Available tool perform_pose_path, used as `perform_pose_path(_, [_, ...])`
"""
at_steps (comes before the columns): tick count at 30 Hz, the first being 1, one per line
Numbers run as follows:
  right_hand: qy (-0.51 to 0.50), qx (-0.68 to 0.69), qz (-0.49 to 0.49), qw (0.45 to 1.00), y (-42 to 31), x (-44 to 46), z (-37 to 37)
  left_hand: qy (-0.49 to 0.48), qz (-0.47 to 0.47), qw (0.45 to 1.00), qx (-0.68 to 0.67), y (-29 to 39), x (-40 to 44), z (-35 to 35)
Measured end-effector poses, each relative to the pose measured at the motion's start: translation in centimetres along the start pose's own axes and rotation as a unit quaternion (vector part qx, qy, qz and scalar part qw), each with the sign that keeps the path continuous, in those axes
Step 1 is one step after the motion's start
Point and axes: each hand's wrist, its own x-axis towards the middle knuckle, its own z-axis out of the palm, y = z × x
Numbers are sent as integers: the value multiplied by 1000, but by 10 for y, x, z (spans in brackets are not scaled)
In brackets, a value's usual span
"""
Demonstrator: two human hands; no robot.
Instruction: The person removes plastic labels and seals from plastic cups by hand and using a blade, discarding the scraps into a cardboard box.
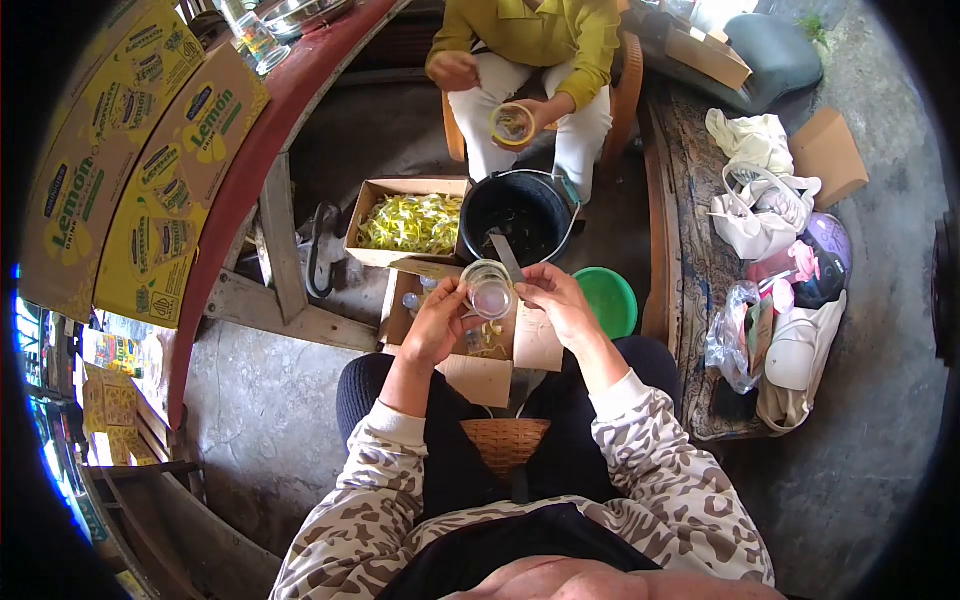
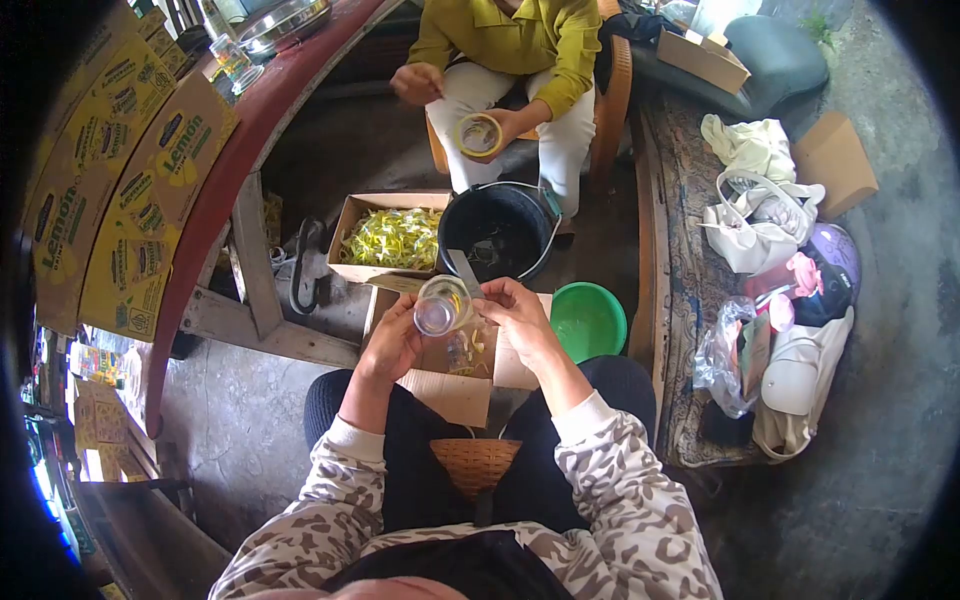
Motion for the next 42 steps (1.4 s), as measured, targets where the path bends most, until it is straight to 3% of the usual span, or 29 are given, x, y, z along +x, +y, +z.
perform_pose_path(7, [-54, -31, 0, 998, -3, 0, -3, -10, -29, 998, 60, 5, 0, 2])
perform_pose_path(10, [-74, -53, 10, 996, 1, -2, 3, 47, -7, 989, 138, -4, 6, -9])
perform_pose_path(13, [-56, -103, -20, 993, 4, -1, 5, -14, 10, 986, 164, -11, 9, -19])
perform_pose_path(16, [10, -210, -47, 976, 6, -1, 6, 29, 52, 994, 94, -17, 14, -23])
perform_pose_path(18, [74, -360, -162, 916, 10, -4, 8, 76, 67, 995, -15, -15, 14, -22])
perform_pose_path(20, [83, -373, -199, 903, 17, -6, 13, 105, 102, 989, -7, -18, 17, -22])
perform_pose_path(22, [92, -384, -235, 888, 21, -8, 19, 139, 136, 977, -85, -18, 17, -21])
perform_pose_path(25, [110, -443, -331, 826, 22, -12, 29, 176, 134, 970, -103, -21, 19, -26])
perform_pose_path(30, [114, -475, -334, 806, 19, -15, 30, 173, 134, 962, -162, -25, 23, -30])
perform_pose_path(35, [125, -481, -335, 800, 15, -12, 26, 107, 59, 987, -107, -21, 11, -24])
perform_pose_path(42, [159, -471, -334, 801, 15, -6, 20, 85, 53, 989, -109, -21, 10, -15])
